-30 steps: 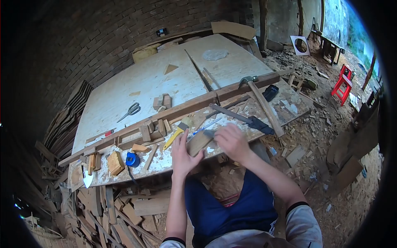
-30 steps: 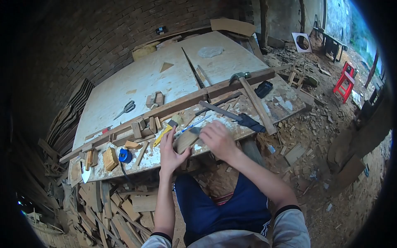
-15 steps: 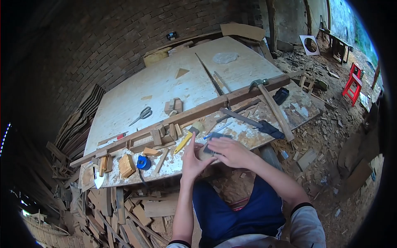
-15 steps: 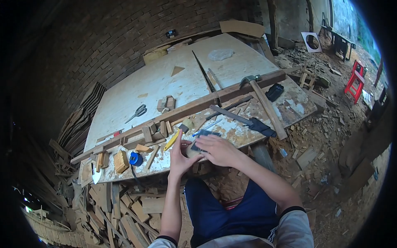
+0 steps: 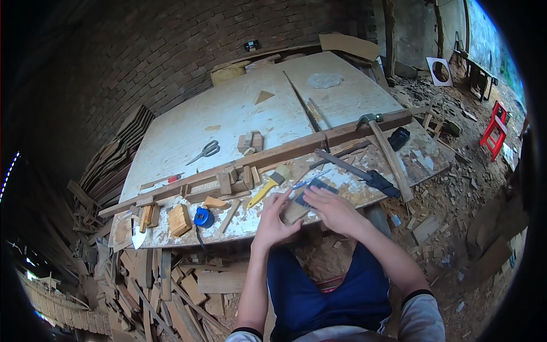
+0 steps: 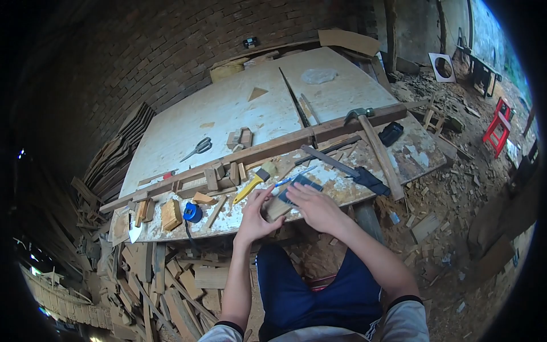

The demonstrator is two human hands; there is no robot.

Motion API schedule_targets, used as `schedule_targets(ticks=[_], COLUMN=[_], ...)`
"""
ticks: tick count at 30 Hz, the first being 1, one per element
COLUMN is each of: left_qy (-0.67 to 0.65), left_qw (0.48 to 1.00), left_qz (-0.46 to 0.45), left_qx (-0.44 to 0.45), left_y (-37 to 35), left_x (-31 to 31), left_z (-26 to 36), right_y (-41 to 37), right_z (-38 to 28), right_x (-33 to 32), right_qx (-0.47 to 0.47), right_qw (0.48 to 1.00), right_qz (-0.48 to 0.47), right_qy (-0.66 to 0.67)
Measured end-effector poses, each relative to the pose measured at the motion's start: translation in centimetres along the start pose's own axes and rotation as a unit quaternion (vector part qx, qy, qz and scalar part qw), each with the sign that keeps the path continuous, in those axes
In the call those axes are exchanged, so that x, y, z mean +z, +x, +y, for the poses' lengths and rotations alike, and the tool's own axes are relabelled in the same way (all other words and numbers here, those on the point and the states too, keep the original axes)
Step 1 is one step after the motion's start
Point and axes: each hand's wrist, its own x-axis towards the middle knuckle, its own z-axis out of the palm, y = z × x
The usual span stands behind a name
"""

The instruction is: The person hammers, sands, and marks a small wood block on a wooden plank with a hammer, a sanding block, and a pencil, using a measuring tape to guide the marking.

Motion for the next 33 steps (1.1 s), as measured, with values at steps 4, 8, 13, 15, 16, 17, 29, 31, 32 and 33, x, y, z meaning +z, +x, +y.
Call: schedule_targets(ticks=[4, 8, 13, 15, 16, 17, 29, 31, 32, 33], left_qy=[0.032, -0.036, -0.021, -0.053, -0.044, -0.035, -0.025, -0.026, -0.029, -0.031], left_qw=[0.999, 0.998, 0.998, 0.997, 0.997, 0.998, 0.999, 0.999, 0.999, 0.999], left_qz=[0.036, 0.033, 0.033, 0.027, 0.026, 0.027, 0.028, 0.027, 0.027, 0.028], left_qx=[-0.001, -0.042, -0.041, -0.058, -0.050, -0.041, -0.036, -0.030, -0.027, -0.023], left_y=[-0.2, -0.2, -0.3, -0.2, -0.2, -0.1, -0.7, -0.4, -0.5, -0.5], left_x=[0.9, 1.1, 0.9, 0.9, 0.9, 1.0, 1.0, 1.0, 1.2, 1.2], left_z=[-1.1, -1.8, -1.1, -1.6, -1.7, -1.8, -1.4, -1.7, -2.1, -2.4], right_y=[0.3, -0.1, 0.9, 0.0, -0.2, 0.1, 1.2, 0.4, 0.0, 0.3], right_z=[-0.9, -4.1, -2.7, -4.9, -5.1, -4.0, -3.1, -6.1, -5.9, -4.9], right_x=[0.2, 2.5, 1.5, 3.2, 2.6, 2.2, 2.0, 3.0, 3.8, 3.7], right_qx=[0.017, -0.055, 0.045, 0.011, -0.011, 0.007, 0.070, 0.014, -0.007, 0.029], right_qw=[0.997, 0.998, 0.997, 0.994, 0.998, 0.998, 0.994, 0.997, 0.997, 0.996], right_qz=[0.006, 0.031, 0.055, 0.074, 0.052, 0.053, 0.087, 0.070, 0.071, 0.079], right_qy=[-0.074, 0.005, -0.024, -0.083, -0.015, -0.019, 0.000, -0.003, 0.037, 0.033])
